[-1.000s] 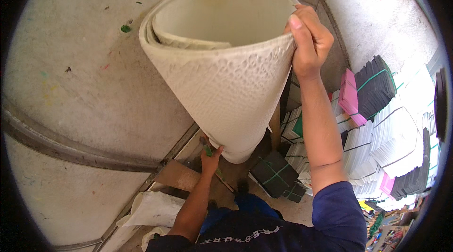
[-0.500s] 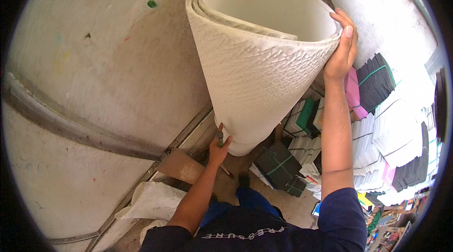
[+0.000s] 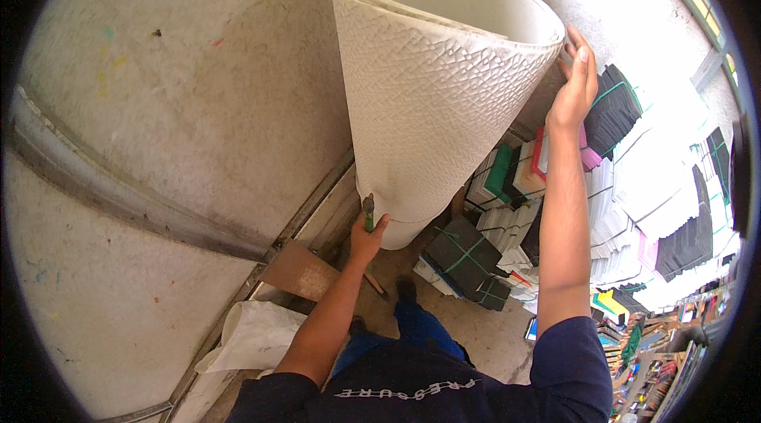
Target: The person picks up a white foam sheet and places it on a stack. They then retrieve a plastic bottle and a white container, open the bottle, and pour liquid into the container. The person closes the bottle, places it on the floor, and later picks up a black plastic bag and a small wooden stick.
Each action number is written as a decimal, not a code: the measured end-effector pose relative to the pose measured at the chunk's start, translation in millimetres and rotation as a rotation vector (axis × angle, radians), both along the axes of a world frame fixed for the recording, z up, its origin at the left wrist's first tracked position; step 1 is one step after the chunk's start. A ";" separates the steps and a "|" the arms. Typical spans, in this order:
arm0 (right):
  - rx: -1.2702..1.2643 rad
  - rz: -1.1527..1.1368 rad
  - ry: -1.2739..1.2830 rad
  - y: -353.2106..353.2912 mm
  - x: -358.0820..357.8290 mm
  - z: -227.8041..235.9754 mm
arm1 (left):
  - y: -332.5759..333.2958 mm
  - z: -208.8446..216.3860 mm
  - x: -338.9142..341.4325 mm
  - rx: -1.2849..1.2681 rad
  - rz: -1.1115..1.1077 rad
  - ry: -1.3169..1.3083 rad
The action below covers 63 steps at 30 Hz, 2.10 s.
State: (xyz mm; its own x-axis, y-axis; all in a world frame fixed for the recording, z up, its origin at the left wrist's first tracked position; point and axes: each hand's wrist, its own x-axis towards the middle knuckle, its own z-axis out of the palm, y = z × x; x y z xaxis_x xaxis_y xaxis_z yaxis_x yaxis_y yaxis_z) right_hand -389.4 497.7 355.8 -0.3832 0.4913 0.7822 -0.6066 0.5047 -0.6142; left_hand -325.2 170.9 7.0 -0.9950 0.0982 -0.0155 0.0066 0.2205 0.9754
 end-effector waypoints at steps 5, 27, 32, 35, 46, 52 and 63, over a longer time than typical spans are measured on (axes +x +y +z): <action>0.065 -0.146 -0.002 -8.7 19.4 -60.3 | -9.4 -4.6 11.7 0.029 0.048 -0.113; 0.968 0.782 -1.237 -301.1 77.4 -393.1 | -136.6 -186.3 146.2 -0.546 0.118 -0.407; 1.085 0.784 -1.090 -346.8 28.3 -458.9 | -184.0 -248.0 172.6 -0.505 0.139 -0.380; 1.105 0.827 -1.151 -375.7 -2.5 -488.8 | -199.4 -251.5 188.8 -0.422 0.342 -0.429; 1.174 0.879 -1.086 -469.4 -59.3 -520.5 | -210.9 -240.6 254.9 -0.196 0.780 -0.530; 1.069 0.977 -1.132 -476.3 -60.5 -544.3 | -190.8 -233.7 290.7 -0.071 0.931 -0.539; 1.248 1.002 -0.915 -492.0 90.6 -620.2 | -226.7 -259.4 421.8 0.077 1.296 -0.671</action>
State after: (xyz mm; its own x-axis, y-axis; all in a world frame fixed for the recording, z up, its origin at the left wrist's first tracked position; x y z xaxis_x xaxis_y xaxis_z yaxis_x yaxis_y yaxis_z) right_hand -298.8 5.7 -264.4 -0.5948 -0.7937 -0.1273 -0.6622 0.5735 -0.4823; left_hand 96.6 -55.8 -252.4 -0.1935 -0.8199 -0.5389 -0.6031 -0.3339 0.7245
